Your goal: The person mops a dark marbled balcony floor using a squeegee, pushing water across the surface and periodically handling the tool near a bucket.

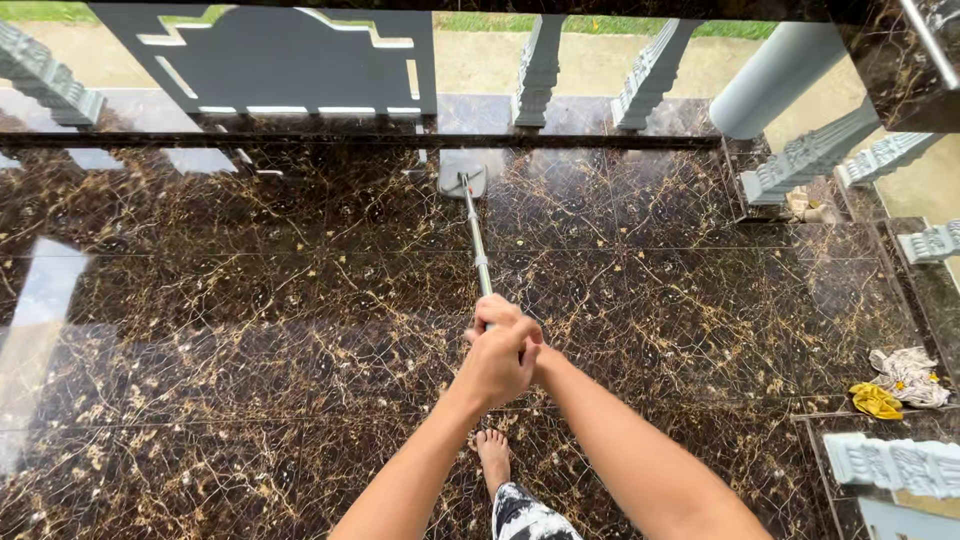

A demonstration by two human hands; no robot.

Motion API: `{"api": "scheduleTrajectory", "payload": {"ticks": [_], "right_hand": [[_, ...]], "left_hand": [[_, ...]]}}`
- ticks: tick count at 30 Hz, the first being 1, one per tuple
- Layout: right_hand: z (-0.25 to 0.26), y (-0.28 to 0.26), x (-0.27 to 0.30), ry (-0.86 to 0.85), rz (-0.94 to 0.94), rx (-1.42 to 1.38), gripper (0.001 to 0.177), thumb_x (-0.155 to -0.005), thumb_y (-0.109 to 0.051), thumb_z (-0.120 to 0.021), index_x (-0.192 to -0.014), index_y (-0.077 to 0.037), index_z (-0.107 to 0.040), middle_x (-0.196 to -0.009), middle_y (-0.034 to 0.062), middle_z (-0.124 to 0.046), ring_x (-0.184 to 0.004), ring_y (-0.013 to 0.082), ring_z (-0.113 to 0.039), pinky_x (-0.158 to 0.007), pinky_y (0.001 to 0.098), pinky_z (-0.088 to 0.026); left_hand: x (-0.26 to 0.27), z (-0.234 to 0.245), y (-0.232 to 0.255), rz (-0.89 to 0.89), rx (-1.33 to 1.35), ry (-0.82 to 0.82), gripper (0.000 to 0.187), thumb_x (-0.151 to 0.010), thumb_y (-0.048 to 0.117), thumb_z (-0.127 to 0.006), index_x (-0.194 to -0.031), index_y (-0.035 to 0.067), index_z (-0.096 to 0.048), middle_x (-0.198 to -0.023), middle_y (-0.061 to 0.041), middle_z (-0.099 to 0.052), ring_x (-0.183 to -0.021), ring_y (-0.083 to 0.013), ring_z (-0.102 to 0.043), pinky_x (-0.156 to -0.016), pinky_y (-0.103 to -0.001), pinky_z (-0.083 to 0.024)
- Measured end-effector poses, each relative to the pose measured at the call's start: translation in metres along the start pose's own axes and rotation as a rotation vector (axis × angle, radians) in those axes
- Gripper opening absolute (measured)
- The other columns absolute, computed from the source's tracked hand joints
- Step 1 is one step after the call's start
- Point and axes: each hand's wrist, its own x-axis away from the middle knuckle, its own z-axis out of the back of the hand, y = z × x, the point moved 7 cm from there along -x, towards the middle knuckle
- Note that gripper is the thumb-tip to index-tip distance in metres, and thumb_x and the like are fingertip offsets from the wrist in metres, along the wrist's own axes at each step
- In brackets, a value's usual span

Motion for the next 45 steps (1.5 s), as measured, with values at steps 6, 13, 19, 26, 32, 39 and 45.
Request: {"api": "scheduleTrajectory", "payload": {"ticks": [6,13,19,26,32,39,45], "right_hand": [[0.006,0.047,-0.030,-0.082,0.024,-0.030,0.039,-0.074,-0.020,-0.086,-0.072,-0.004,-0.051,-0.079,0.0068,-0.052,-0.082,0.0232,-0.051,-0.074,0.0374,-0.045],[-0.002,0.042,-0.010,-0.139,-0.038,-0.006,0.039,-0.076,-0.022,-0.086,-0.073,-0.005,-0.051,-0.080,0.0054,-0.053,-0.083,0.0221,-0.050,-0.075,0.0367,-0.045],[-0.018,0.002,0.047,-0.013,0.023,-0.080,0.034,-0.075,-0.016,-0.082,-0.075,-0.004,-0.050,-0.081,0.0051,-0.053,-0.083,0.0215,-0.050,-0.072,0.0348,-0.045],[-0.040,-0.101,0.159,-0.075,0.001,-0.001,0.032,-0.075,-0.012,-0.081,-0.071,-0.002,-0.050,-0.077,0.0066,-0.052,-0.080,0.0220,-0.050,-0.069,0.0365,-0.044],[-0.059,-0.182,0.229,-0.074,-0.050,0.113,0.035,-0.077,-0.011,-0.080,-0.065,-0.004,-0.048,-0.071,0.0047,-0.053,-0.074,0.0201,-0.049,-0.068,0.0342,-0.045],[-0.064,-0.234,0.261,-0.061,-0.047,0.163,0.035,-0.077,-0.013,-0.082,-0.066,-0.004,-0.050,-0.069,0.0032,-0.053,-0.069,0.0177,-0.050,-0.066,0.0314,-0.047],[-0.059,-0.247,0.264,-0.097,-0.097,0.184,0.035,-0.079,-0.014,-0.080,-0.065,-0.003,-0.050,-0.069,0.0028,-0.053,-0.070,0.0175,-0.052,-0.067,0.0315,-0.048]], "left_hand": [[-0.043,0.010,-0.014,-0.014,-0.030,0.075,0.010,-0.091,0.003,-0.066,-0.099,0.003,-0.062,-0.089,-0.023,-0.069,-0.087,-0.0387,-0.070,-0.076,-0.048,-0.053],[-0.020,0.003,-0.010,-0.001,-0.019,0.107,0.007,-0.091,0.001,-0.065,-0.097,0.002,-0.061,-0.079,-0.021,-0.069,-0.075,-0.0358,-0.071,-0.068,-0.045,-0.054],[0.045,-0.019,0.015,-0.009,0.011,0.080,0.007,-0.092,0.002,-0.064,-0.099,0.003,-0.062,-0.082,-0.021,-0.069,-0.077,-0.0357,-0.072,-0.068,-0.042,-0.058],[0.184,-0.046,0.071,-0.021,-0.003,0.087,0.013,-0.089,0.006,-0.070,-0.101,0.003,-0.064,-0.088,-0.023,-0.068,-0.084,-0.0384,-0.070,-0.073,-0.047,-0.055],[0.274,-0.056,0.120,-0.064,0.048,0.085,0.011,-0.090,0.006,-0.068,-0.099,0.002,-0.062,-0.092,-0.020,-0.070,-0.085,-0.0333,-0.072,-0.078,-0.044,-0.055],[0.324,-0.050,0.156,0.014,0.085,0.060,0.012,-0.092,0.007,-0.068,-0.100,0.002,-0.060,-0.091,-0.018,-0.069,-0.085,-0.0301,-0.073,-0.077,-0.041,-0.056],[0.328,-0.055,0.159,0.011,0.088,0.051,0.012,-0.091,0.006,-0.066,-0.102,0.003,-0.061,-0.091,-0.018,-0.069,-0.083,-0.0305,-0.072,-0.077,-0.042,-0.054]]}}
